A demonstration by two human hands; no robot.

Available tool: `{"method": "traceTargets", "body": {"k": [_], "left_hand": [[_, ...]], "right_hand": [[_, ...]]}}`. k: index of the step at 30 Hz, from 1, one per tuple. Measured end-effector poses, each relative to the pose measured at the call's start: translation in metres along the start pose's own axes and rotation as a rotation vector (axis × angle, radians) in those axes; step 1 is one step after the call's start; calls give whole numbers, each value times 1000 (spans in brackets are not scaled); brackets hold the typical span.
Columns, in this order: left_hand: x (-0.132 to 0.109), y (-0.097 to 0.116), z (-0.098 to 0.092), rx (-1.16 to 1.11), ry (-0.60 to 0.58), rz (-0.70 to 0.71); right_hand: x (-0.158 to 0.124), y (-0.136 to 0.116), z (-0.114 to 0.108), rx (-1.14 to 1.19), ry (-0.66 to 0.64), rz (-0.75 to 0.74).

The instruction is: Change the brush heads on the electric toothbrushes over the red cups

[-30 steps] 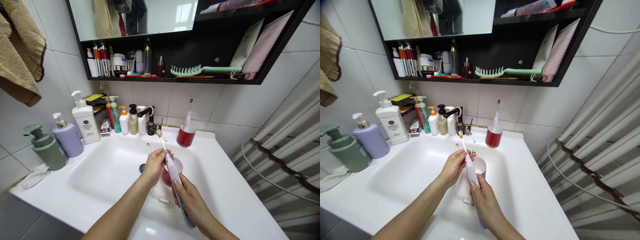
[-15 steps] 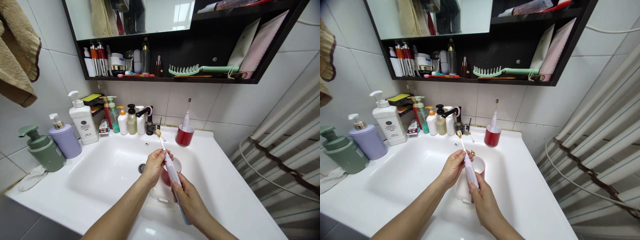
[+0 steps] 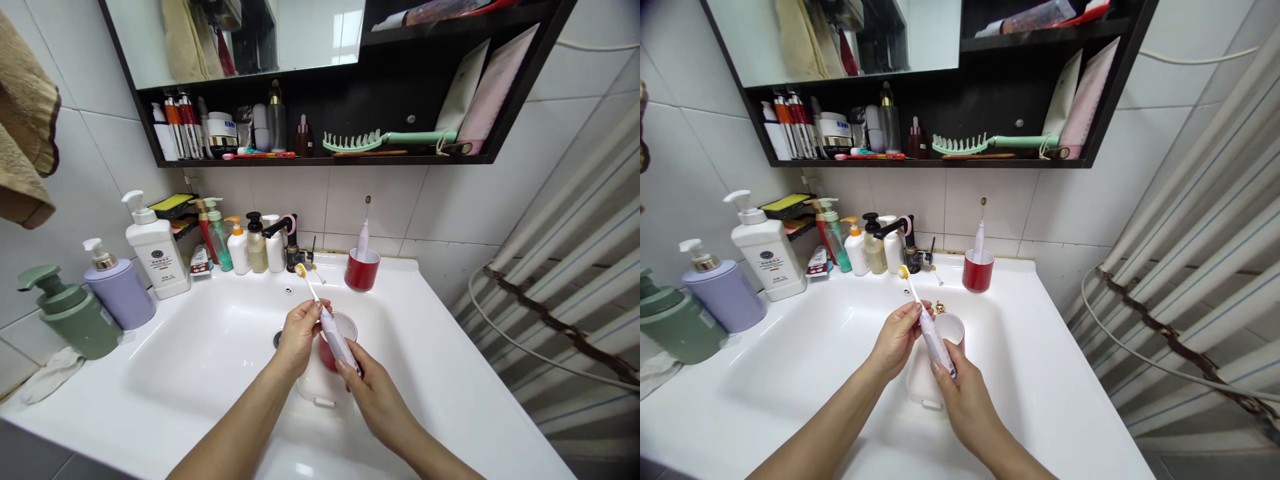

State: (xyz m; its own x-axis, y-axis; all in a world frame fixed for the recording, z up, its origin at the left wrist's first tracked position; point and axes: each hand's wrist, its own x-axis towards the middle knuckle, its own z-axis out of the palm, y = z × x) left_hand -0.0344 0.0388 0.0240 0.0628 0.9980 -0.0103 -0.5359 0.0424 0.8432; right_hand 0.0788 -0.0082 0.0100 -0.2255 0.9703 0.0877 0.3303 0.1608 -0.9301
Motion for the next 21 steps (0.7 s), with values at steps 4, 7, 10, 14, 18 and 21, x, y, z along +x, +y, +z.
{"method": "traceTargets", "body": {"k": [4, 7, 10, 14, 18, 21], "left_hand": [[0, 0, -1, 20, -69, 30], [-2, 1, 0, 47, -135, 70], [-2, 2, 1, 73, -151, 89], [0, 4, 0, 80, -56, 116], [1, 5, 1, 93, -11, 141], [-4, 0, 5, 62, -46, 97]], "right_hand": [[0, 0, -1, -9, 24, -63], [1, -1, -3, -16, 44, -94], [2, -2, -5, -40, 63, -95], [2, -3, -6, -46, 76, -106], [1, -2, -3, 33, 42, -106], [1, -3, -2, 188, 14, -55]]}}
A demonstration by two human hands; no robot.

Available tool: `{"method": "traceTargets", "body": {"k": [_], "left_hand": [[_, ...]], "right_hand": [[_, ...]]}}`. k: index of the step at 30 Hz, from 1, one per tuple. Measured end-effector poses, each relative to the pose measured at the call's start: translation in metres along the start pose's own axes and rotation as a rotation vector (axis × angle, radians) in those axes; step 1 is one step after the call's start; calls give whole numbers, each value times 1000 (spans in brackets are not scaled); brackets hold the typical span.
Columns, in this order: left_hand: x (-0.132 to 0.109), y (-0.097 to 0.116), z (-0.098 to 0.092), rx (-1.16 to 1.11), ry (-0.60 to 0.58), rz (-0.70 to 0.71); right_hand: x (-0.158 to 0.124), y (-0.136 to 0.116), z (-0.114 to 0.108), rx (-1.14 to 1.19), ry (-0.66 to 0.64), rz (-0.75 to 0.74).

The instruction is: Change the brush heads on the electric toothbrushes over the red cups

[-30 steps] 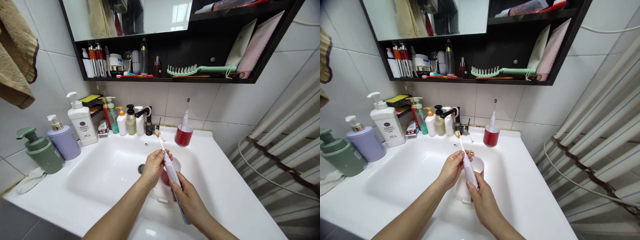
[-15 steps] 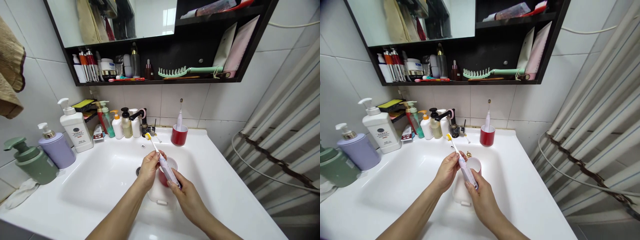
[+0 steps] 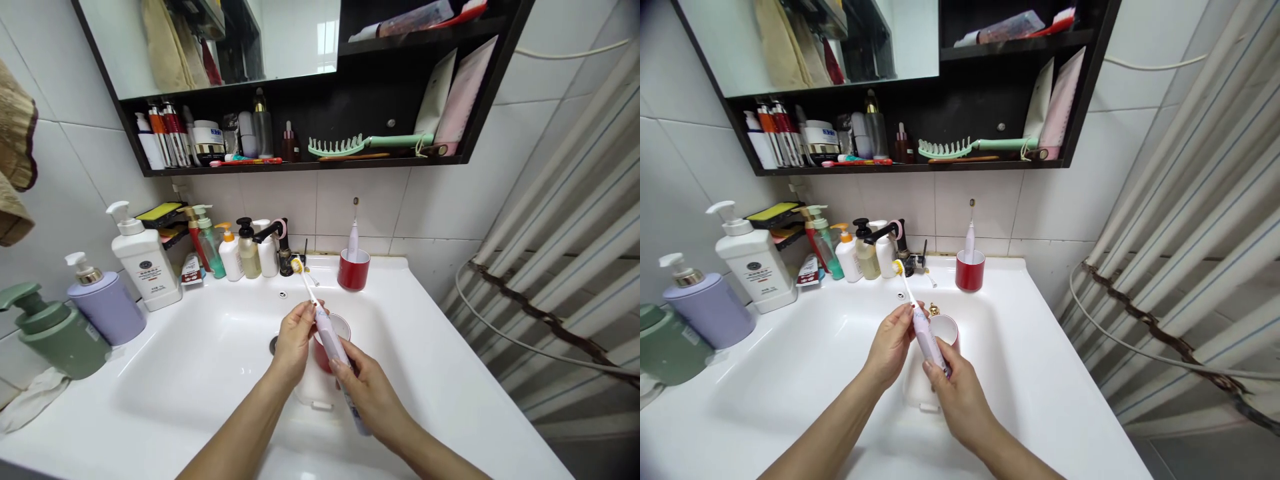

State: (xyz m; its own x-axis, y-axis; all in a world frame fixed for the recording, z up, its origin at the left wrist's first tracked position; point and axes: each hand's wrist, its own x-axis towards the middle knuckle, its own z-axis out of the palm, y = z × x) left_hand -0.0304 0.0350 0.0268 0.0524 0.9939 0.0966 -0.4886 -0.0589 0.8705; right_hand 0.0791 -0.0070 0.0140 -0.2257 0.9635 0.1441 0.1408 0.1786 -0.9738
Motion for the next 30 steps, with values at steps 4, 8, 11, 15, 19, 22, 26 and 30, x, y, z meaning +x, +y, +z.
{"method": "traceTargets", "body": {"k": [4, 8, 11, 15, 19, 22, 26, 30], "left_hand": [[-13, -13, 10, -47, -148, -151], [-24, -27, 18, 67, -384, -315], [-27, -32, 19, 169, -454, -347], [-27, -35, 17, 248, -510, -387], [-30, -37, 18, 237, -547, -410], [-33, -37, 20, 252, -545, -385], [-33, -38, 21, 317, -513, -315], [-33, -37, 21, 313, -524, -306]], "right_hand": [[5, -6, -6, 258, 102, -6], [7, -11, -17, 379, 194, 21], [10, -13, -27, 455, 243, 110], [17, -16, -46, 608, 438, 54], [22, -17, -59, 674, 437, 22], [22, -16, -61, 651, 428, 7], [21, -18, -60, 607, 409, 26], [20, -21, -61, 629, 394, 2]]}}
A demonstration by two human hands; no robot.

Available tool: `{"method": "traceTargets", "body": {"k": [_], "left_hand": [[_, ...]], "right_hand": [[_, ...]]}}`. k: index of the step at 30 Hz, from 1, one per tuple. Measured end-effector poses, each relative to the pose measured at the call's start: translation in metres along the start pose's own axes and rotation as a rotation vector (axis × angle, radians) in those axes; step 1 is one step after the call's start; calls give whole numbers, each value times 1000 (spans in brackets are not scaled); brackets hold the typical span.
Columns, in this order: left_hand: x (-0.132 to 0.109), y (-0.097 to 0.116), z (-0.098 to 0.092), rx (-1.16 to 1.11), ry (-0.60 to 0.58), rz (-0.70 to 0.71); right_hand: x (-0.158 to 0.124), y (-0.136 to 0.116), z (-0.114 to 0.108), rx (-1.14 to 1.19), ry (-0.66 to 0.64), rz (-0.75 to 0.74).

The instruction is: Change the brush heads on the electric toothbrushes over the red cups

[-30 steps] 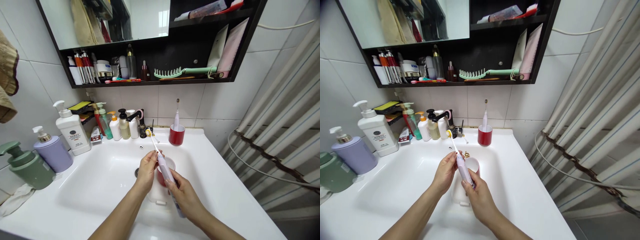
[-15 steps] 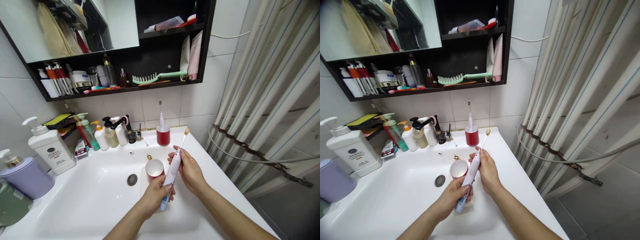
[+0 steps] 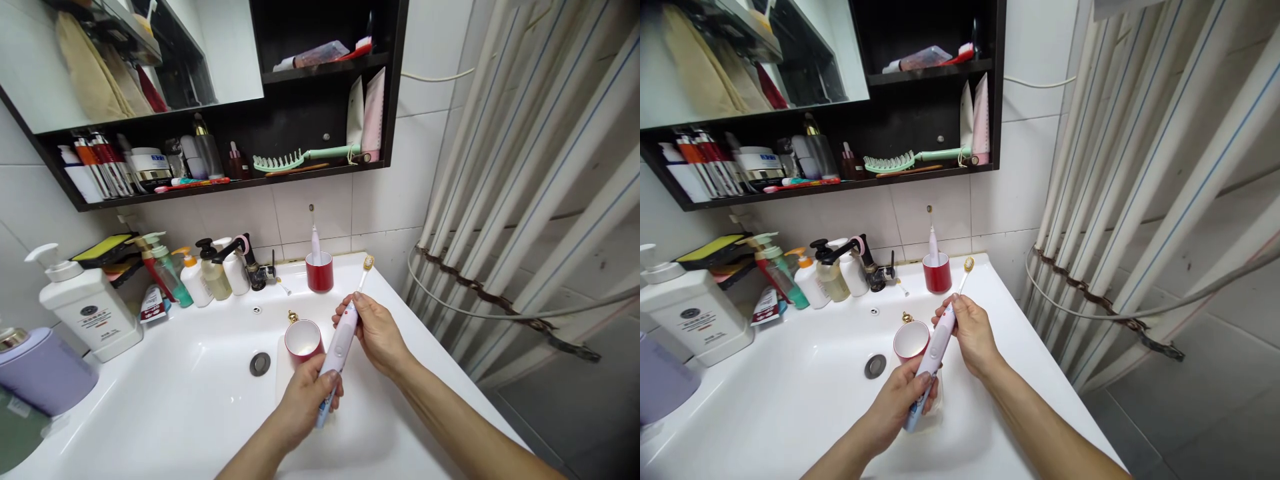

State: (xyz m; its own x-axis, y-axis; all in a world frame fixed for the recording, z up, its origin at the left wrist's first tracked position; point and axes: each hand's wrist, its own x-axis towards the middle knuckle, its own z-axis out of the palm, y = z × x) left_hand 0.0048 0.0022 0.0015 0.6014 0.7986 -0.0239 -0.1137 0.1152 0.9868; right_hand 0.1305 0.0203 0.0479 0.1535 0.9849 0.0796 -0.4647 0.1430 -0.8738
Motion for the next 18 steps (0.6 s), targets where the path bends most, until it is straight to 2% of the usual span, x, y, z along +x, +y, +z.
{"method": "traceTargets", "body": {"k": [2, 7, 12, 15, 18], "left_hand": [[0, 0, 2, 42, 19, 18], [-2, -4, 6, 230, 154, 78], [-2, -10, 3, 246, 158, 63], [1, -9, 3, 188, 143, 19], [5, -2, 6, 95, 162, -16]], "right_hand": [[0, -1, 0, 17, 20, -9], [-1, -1, 0, -21, 76, -16], [0, 0, 0, -72, 81, 5], [-1, 7, 1, -91, 37, 19], [-8, 18, 5, -179, -68, 32]]}}
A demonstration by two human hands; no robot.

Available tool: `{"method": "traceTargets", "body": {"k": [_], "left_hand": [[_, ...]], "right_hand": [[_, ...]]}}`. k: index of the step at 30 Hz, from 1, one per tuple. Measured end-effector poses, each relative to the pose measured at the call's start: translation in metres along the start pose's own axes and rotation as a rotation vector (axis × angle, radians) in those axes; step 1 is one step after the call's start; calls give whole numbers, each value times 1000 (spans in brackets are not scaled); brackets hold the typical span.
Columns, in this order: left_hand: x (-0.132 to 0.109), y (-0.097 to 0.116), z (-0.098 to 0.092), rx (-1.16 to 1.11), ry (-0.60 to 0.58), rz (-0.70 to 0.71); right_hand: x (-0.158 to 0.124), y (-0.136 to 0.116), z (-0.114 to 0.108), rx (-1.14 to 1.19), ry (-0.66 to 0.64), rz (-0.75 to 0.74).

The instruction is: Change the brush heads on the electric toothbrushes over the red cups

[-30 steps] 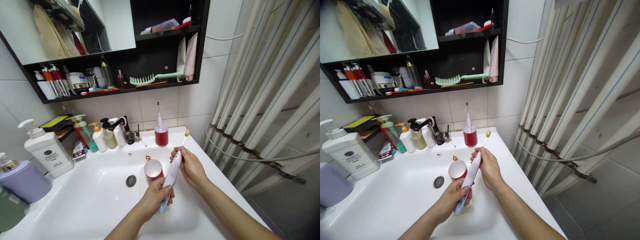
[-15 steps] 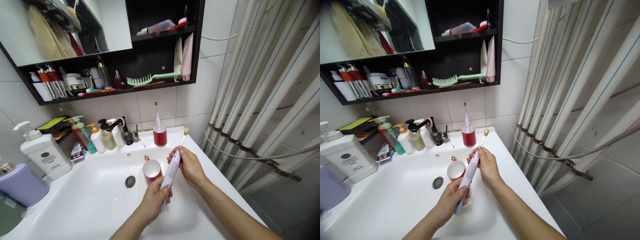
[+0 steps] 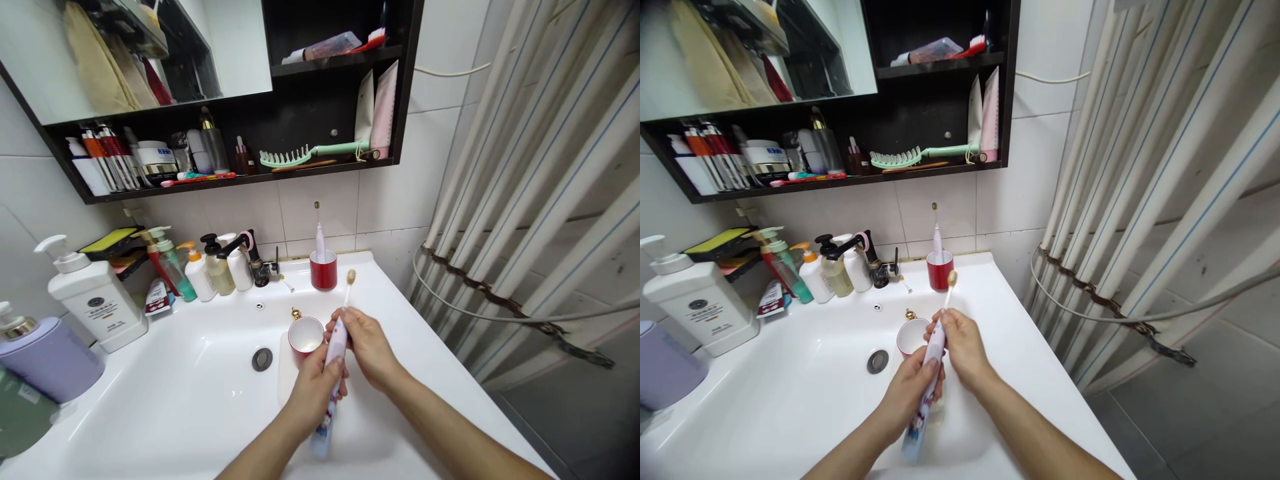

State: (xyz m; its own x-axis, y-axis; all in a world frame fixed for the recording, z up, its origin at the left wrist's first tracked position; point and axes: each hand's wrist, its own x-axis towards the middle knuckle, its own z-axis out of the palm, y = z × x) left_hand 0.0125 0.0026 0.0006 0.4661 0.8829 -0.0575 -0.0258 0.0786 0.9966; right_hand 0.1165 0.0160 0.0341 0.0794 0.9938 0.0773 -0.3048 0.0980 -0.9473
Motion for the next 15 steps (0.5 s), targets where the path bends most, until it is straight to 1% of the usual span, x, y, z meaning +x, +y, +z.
{"method": "traceTargets", "body": {"k": [4, 8, 15], "left_hand": [[1, 8, 3, 3, 77, 62], [0, 5, 3, 30, 113, 135], [2, 1, 3, -47, 56, 99]], "right_hand": [[-7, 8, 6, -100, -101, 25], [-8, 6, 7, -96, -133, 42], [-7, -1, 7, -52, -113, 46]]}}
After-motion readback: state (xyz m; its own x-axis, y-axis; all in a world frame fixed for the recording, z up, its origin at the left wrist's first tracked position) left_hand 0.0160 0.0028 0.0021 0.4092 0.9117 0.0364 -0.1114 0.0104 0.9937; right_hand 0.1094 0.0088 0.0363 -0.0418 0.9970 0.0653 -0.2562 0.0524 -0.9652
